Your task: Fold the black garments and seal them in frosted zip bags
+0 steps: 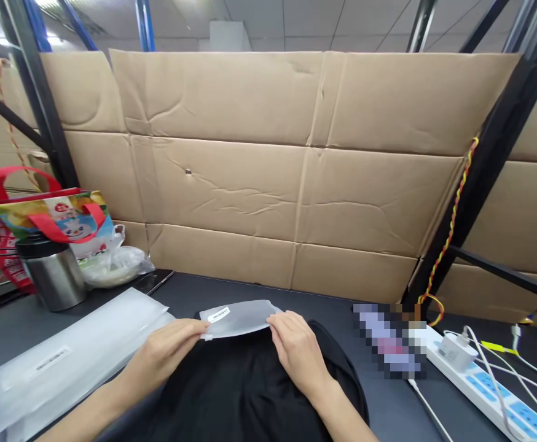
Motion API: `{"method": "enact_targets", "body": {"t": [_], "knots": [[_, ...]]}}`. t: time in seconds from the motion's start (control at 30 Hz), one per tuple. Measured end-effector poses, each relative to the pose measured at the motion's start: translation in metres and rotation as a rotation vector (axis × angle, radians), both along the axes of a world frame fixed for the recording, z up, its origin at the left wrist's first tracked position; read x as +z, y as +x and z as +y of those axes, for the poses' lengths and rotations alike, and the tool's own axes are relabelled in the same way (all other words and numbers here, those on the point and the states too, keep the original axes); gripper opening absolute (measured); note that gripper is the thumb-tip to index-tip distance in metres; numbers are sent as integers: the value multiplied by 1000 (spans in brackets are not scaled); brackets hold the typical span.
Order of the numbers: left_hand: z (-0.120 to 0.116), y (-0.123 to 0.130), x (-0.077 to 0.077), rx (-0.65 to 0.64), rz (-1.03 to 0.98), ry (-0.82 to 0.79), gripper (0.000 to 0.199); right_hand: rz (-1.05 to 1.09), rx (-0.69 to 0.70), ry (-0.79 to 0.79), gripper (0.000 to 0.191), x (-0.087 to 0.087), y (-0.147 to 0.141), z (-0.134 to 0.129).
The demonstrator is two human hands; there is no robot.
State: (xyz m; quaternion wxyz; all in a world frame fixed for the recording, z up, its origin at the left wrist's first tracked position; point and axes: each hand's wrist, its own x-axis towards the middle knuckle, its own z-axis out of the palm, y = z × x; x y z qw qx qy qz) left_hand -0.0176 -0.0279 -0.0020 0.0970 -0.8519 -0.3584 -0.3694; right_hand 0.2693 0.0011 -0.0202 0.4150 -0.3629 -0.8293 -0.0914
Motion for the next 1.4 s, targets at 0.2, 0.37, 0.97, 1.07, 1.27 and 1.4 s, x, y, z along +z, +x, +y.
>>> {"method": "enact_targets", "body": {"t": [0.2, 0.37, 0.97, 1.07, 1.27, 1.4], "knots": [[-8, 20, 7, -96, 23, 13, 19, -130, 165, 113, 17, 24, -45, -27], [-15, 27, 16, -137, 84, 93, 26, -163, 165, 154, 15, 27, -55, -31], [-12, 59, 14, -83, 113, 63, 48, -187, -37, 154, 20, 19, 8, -18], [-2, 67, 18, -124, 119, 137, 20, -199, 15, 162, 19, 25, -4, -22], [5, 44, 23, -78, 93, 124, 23, -148, -21, 145, 17, 24, 20, -15], [3, 46, 21, -72, 102, 114, 18, -155, 1, 129, 18, 23, 20, -18]]}}
